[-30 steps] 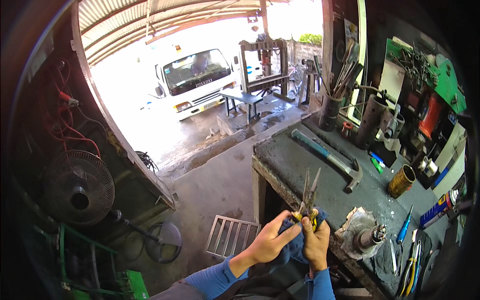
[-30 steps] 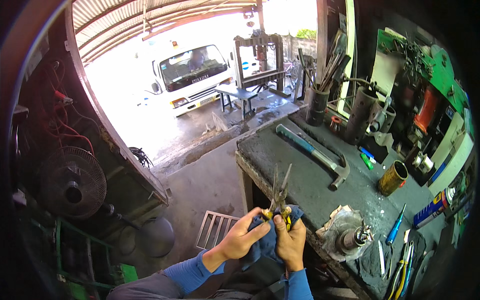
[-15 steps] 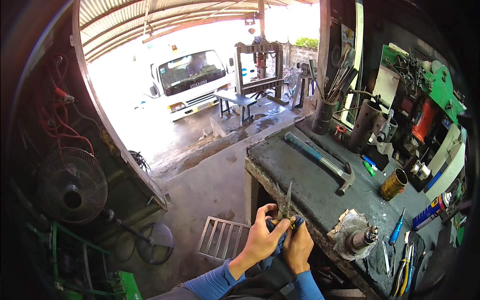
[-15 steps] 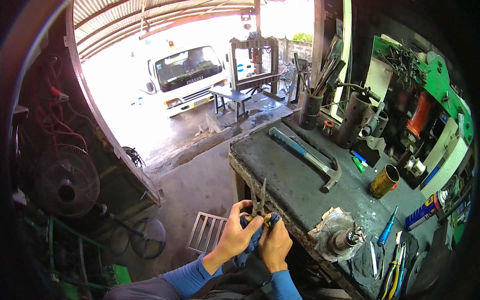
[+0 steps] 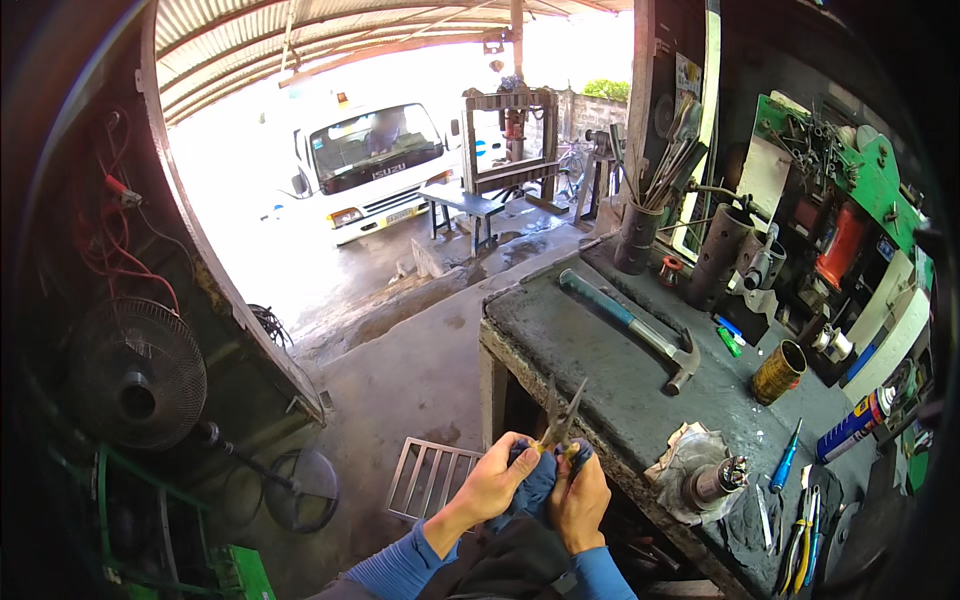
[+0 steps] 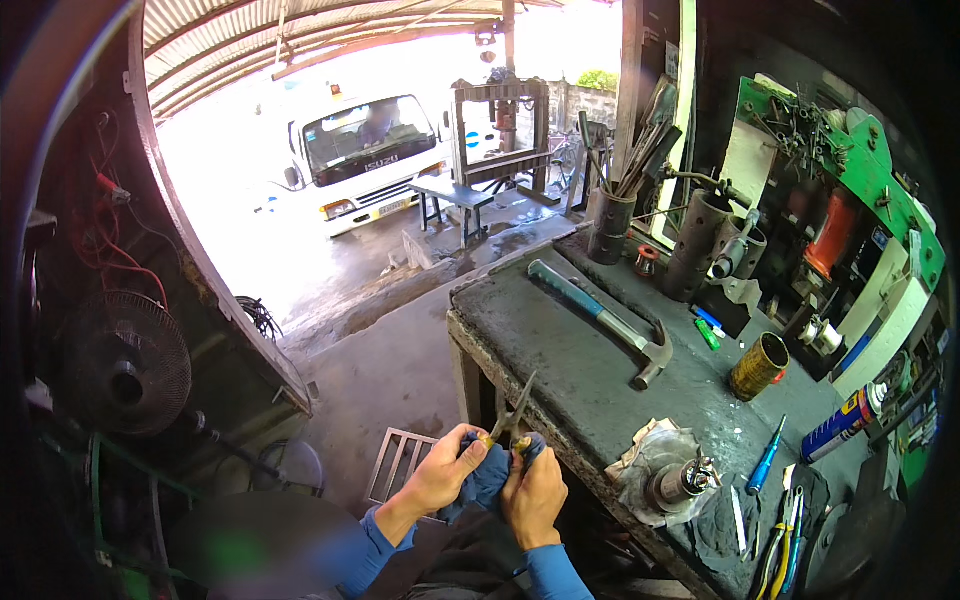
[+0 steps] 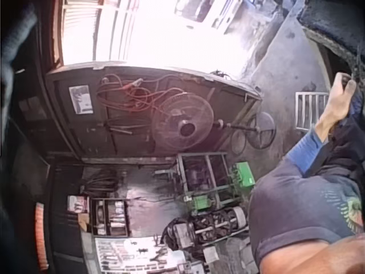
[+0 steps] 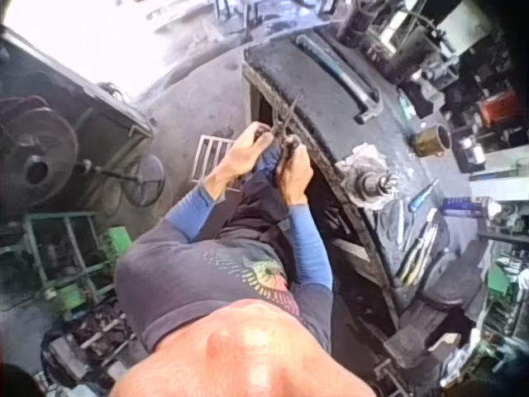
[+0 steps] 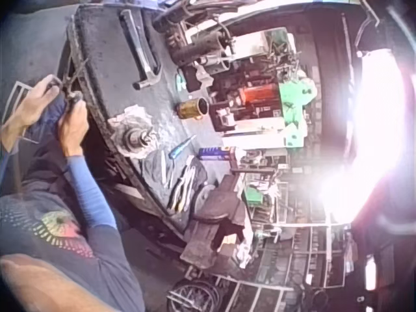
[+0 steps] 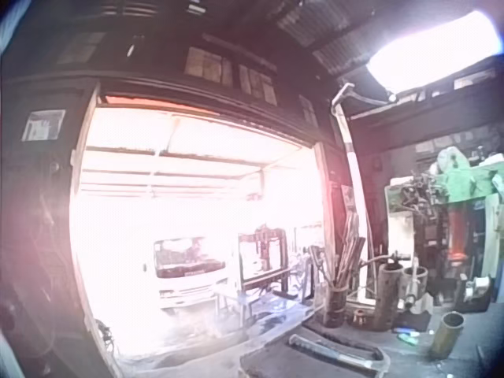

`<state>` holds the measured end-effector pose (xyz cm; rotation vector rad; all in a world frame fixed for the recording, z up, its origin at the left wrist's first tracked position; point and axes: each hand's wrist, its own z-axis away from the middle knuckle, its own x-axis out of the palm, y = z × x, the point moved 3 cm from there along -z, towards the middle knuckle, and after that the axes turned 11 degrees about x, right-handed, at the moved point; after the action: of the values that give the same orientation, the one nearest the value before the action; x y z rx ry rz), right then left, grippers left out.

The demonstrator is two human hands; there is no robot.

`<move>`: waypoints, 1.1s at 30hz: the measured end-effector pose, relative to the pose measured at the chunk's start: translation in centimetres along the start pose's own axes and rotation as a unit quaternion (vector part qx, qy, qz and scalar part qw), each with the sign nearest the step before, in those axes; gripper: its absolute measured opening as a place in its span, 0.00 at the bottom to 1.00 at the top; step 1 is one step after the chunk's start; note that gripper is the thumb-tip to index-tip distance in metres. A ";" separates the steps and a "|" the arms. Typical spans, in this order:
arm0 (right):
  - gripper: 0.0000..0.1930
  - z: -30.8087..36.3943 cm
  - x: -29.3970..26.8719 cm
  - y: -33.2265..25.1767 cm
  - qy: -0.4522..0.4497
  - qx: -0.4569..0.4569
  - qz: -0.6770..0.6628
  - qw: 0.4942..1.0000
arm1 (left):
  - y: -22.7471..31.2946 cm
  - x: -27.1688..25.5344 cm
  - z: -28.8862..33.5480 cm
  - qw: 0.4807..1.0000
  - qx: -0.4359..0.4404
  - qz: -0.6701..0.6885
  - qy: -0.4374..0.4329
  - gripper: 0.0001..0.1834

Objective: The person sprays a small cylindrical electrical component with lubricant, then uses pliers to remove and reinsert small metal pins. The person wipes the component and tools with a cloth while working at a cluttered workbench.

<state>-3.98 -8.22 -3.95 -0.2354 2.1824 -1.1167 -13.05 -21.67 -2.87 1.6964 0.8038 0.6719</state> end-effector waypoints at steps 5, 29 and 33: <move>0.17 0.5 0.0 0.1 -0.062 0.010 0.104 0.993 | 0.4 1.6 -0.7 0.977 0.010 -0.198 0.076 0.32; 0.20 1.7 -2.9 -1.1 -0.238 0.250 -0.307 0.887 | -0.1 1.3 -2.5 0.994 -0.043 0.101 -0.001 0.32; 0.15 1.2 -2.4 -1.7 -0.076 0.238 -0.366 0.896 | 1.9 3.8 -1.3 0.999 0.025 0.037 0.024 0.30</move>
<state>-1.65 -9.02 -1.96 -0.9364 1.6228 -1.9225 -11.40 -18.25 -0.58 1.7680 0.8012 0.7519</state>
